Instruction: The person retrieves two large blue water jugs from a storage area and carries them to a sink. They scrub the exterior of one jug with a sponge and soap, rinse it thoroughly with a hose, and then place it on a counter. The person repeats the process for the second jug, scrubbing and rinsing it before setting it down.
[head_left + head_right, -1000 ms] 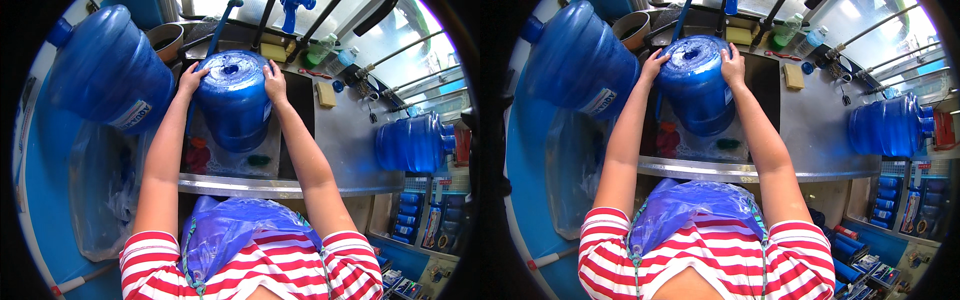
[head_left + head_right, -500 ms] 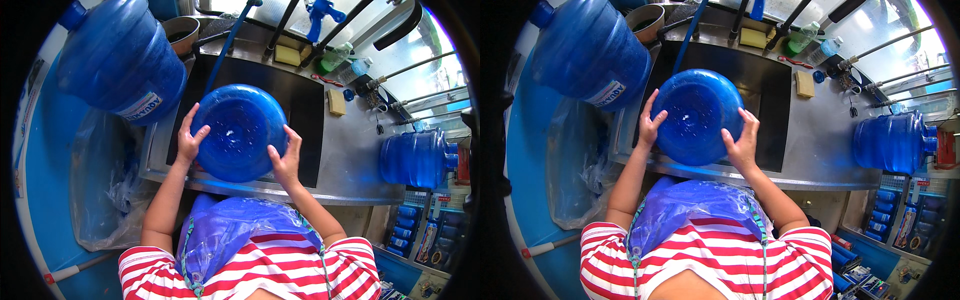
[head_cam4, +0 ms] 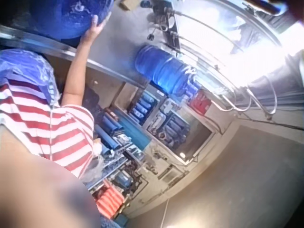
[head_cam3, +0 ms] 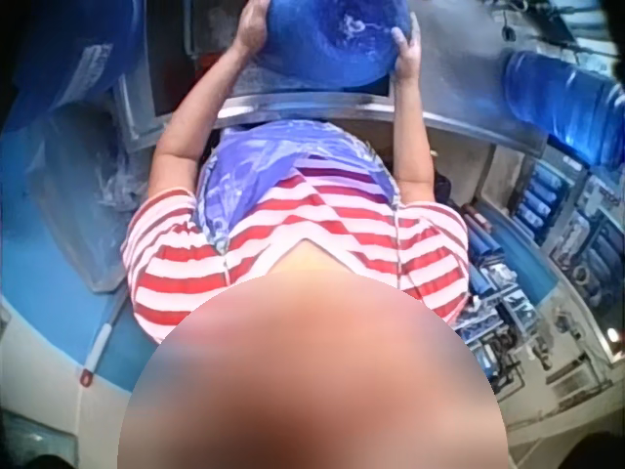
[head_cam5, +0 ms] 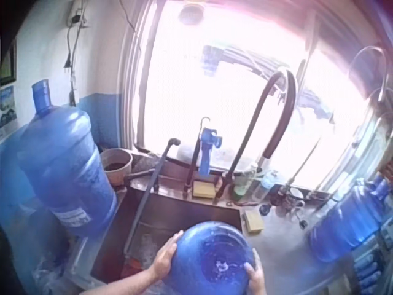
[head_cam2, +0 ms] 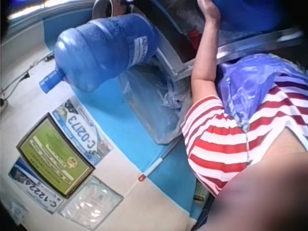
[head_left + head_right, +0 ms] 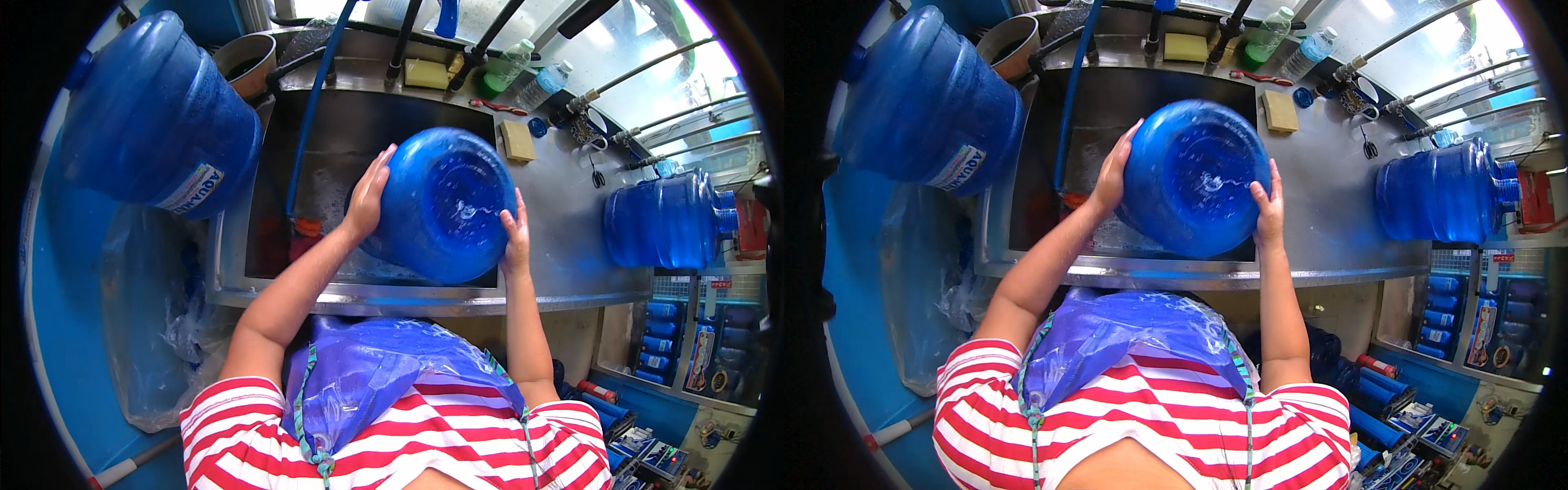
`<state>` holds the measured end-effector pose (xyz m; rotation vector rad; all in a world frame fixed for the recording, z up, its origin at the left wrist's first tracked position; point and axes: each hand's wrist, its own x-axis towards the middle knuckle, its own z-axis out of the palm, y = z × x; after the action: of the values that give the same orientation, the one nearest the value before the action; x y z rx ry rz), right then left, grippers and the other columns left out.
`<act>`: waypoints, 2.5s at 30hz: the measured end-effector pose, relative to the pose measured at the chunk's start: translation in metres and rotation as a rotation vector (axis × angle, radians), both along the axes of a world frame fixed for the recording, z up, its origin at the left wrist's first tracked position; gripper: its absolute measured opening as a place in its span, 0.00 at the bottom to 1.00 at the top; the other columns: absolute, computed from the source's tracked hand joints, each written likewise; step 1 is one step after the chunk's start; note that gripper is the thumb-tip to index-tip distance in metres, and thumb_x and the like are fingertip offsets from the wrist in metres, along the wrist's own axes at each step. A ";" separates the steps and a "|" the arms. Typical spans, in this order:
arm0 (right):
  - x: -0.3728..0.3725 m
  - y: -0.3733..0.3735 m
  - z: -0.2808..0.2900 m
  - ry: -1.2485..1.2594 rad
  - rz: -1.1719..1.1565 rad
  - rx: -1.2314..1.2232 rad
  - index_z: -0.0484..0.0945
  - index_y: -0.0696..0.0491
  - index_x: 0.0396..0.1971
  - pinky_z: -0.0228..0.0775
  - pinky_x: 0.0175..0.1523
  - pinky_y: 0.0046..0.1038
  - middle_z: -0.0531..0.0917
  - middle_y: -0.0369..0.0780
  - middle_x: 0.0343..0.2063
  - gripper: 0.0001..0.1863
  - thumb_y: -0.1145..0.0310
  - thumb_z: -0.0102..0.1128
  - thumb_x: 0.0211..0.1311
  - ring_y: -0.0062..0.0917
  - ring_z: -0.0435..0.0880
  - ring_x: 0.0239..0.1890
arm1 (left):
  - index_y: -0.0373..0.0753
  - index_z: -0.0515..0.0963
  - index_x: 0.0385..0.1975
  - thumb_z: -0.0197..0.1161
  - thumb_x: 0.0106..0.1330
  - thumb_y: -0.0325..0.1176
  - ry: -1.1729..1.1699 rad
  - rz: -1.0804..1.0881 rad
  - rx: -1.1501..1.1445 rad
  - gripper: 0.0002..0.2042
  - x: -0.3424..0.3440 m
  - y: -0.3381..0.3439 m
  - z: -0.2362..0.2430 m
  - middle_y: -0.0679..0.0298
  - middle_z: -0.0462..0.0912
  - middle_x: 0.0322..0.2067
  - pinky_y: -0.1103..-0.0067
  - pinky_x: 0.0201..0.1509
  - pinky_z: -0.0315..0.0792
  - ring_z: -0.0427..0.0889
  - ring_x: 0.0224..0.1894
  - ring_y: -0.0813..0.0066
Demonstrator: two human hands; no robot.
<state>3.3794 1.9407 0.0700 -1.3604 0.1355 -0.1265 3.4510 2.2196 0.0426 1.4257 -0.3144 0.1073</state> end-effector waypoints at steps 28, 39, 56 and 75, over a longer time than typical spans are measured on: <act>0.201 0.070 0.068 0.078 0.259 0.072 0.57 0.51 0.69 0.65 0.58 0.29 0.78 0.39 0.53 0.30 0.63 0.46 0.68 0.26 0.76 0.51 | 0.40 0.78 0.45 0.42 0.74 0.47 0.611 0.066 -0.501 0.21 0.189 0.114 0.024 0.61 0.84 0.40 0.66 0.52 0.75 0.82 0.41 0.66; 0.097 0.110 0.072 -0.118 0.464 -0.101 0.54 0.54 0.71 0.41 0.73 0.33 0.57 0.48 0.69 0.42 0.57 0.61 0.58 0.35 0.55 0.71 | 0.35 0.77 0.47 0.39 0.75 0.45 0.432 -0.089 -0.753 0.22 0.063 0.163 -0.004 0.57 0.84 0.41 0.70 0.53 0.76 0.83 0.43 0.67; 0.041 0.062 0.049 -0.177 0.163 -0.087 0.47 0.53 0.72 0.49 0.72 0.33 0.60 0.45 0.68 0.36 0.64 0.48 0.68 0.31 0.61 0.68 | 0.36 0.69 0.61 0.40 0.75 0.45 0.423 0.087 -0.565 0.24 0.018 0.079 0.025 0.60 0.76 0.54 0.76 0.65 0.63 0.74 0.56 0.72; 0.085 0.034 0.055 -0.096 0.238 0.106 0.50 0.54 0.71 0.56 0.69 0.30 0.64 0.46 0.65 0.35 0.64 0.51 0.67 0.30 0.67 0.64 | 0.33 0.63 0.66 0.39 0.74 0.45 0.255 0.089 -0.293 0.27 0.007 0.060 0.045 0.55 0.68 0.64 0.71 0.72 0.50 0.64 0.67 0.65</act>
<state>3.4648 1.9747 0.1249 -1.2522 -0.0994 0.0156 3.4580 2.2795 0.0876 1.1466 -0.0220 0.0412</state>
